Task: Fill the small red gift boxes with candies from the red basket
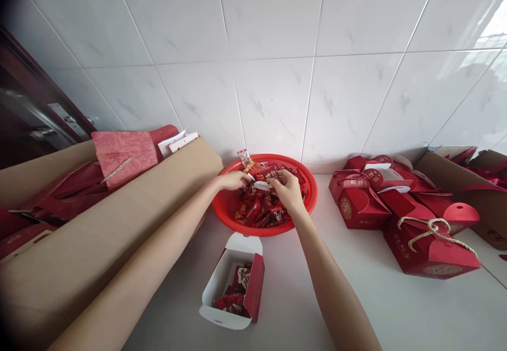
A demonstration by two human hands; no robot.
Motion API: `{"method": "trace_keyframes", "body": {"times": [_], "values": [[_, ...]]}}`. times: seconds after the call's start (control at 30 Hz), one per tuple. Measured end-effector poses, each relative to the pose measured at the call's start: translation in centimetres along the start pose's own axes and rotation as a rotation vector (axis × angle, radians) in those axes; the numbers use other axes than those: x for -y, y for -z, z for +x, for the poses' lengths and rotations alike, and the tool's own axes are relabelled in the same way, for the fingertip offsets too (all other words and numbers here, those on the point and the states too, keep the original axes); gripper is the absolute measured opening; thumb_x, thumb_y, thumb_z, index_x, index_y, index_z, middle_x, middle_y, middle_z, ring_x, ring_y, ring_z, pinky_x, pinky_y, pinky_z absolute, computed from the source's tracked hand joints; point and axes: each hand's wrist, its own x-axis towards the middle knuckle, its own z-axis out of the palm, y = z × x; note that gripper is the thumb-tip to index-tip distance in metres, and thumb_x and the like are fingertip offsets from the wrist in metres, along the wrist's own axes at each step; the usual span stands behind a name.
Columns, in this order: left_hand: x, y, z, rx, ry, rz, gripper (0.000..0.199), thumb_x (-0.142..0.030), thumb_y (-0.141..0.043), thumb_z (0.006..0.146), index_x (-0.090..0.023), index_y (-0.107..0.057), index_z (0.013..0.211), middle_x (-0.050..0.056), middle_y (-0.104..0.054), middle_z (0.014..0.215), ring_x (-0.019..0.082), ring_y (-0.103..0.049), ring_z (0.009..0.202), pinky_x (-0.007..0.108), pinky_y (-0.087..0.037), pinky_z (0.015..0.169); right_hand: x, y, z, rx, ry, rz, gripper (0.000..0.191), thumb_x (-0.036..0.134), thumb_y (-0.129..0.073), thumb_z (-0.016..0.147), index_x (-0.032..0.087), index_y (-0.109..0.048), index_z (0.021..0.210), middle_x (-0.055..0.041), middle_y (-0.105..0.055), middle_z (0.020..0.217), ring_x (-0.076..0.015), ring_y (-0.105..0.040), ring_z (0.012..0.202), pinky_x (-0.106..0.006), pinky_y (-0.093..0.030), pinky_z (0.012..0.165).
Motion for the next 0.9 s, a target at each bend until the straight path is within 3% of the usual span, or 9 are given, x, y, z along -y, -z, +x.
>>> {"method": "trace_keyframes", "body": {"times": [0.1,0.27,0.4,0.63,0.73,0.9], "values": [[-0.4,-0.7,0.0,0.032,0.053,0.082,0.040,-0.012,-0.070,0.064,-0.021,-0.075,0.102,0.009,-0.075,0.117,0.032,-0.068,0.111,0.033,-0.054,0.092,0.0,0.0,0.0,-0.027,0.000,0.014,0.025,0.040,-0.072,0.066,0.022,-0.062,0.080,-0.0018,-0.067,0.075,-0.0194,-0.064,0.070,-0.034,-0.056,0.065],[-1.9,-1.9,0.1,0.065,0.060,0.195,0.061,-0.018,-0.084,0.054,-0.020,-0.070,0.114,0.015,-0.069,0.129,0.036,-0.064,0.120,0.037,-0.053,0.097,-0.1,0.0,-0.1,-0.026,0.007,0.022,0.026,0.041,-0.072,0.065,0.022,-0.061,0.079,-0.0015,-0.066,0.074,-0.0190,-0.063,0.069,-0.034,-0.055,0.065],[-3.0,-2.3,0.1,0.043,0.058,0.271,0.058,-0.018,-0.083,0.058,-0.014,-0.070,0.114,0.022,-0.068,0.128,0.041,-0.064,0.118,0.043,-0.051,0.100,0.0,-0.1,-0.1,-0.033,0.006,0.035,0.026,0.040,-0.073,0.064,0.021,-0.062,0.079,-0.0016,-0.066,0.074,-0.0189,-0.063,0.070,-0.034,-0.056,0.066],[-2.7,-2.4,-0.4,-0.024,0.064,0.214,0.048,-0.011,-0.078,0.058,-0.015,-0.071,0.105,0.020,-0.068,0.125,0.039,-0.066,0.113,0.039,-0.053,0.091,0.1,0.0,-0.2,-0.040,0.030,0.023,0.026,0.041,-0.073,0.066,0.021,-0.063,0.079,-0.0042,-0.069,0.081,-0.0210,-0.065,0.074,-0.036,-0.057,0.070],[-2.0,-2.0,-0.4,-0.018,0.023,0.083,0.038,-0.011,-0.076,0.056,-0.015,-0.072,0.093,0.015,-0.073,0.112,0.032,-0.070,0.099,0.032,-0.054,0.077,0.0,-0.1,-0.2,-0.052,0.051,0.010,0.025,0.042,-0.072,0.066,0.021,-0.063,0.078,-0.0044,-0.069,0.081,-0.0220,-0.066,0.075,-0.036,-0.057,0.069],[-1.0,-0.7,-0.6,0.014,-0.039,-0.230,0.005,-0.017,-0.069,0.057,-0.018,-0.065,0.058,0.001,-0.067,0.064,0.020,-0.065,0.071,0.026,-0.048,0.060,0.0,-0.1,-0.2,-0.050,0.038,0.060,0.025,0.040,-0.073,0.065,0.021,-0.062,0.078,-0.0031,-0.068,0.078,-0.0214,-0.065,0.072,-0.037,-0.058,0.067]]}}
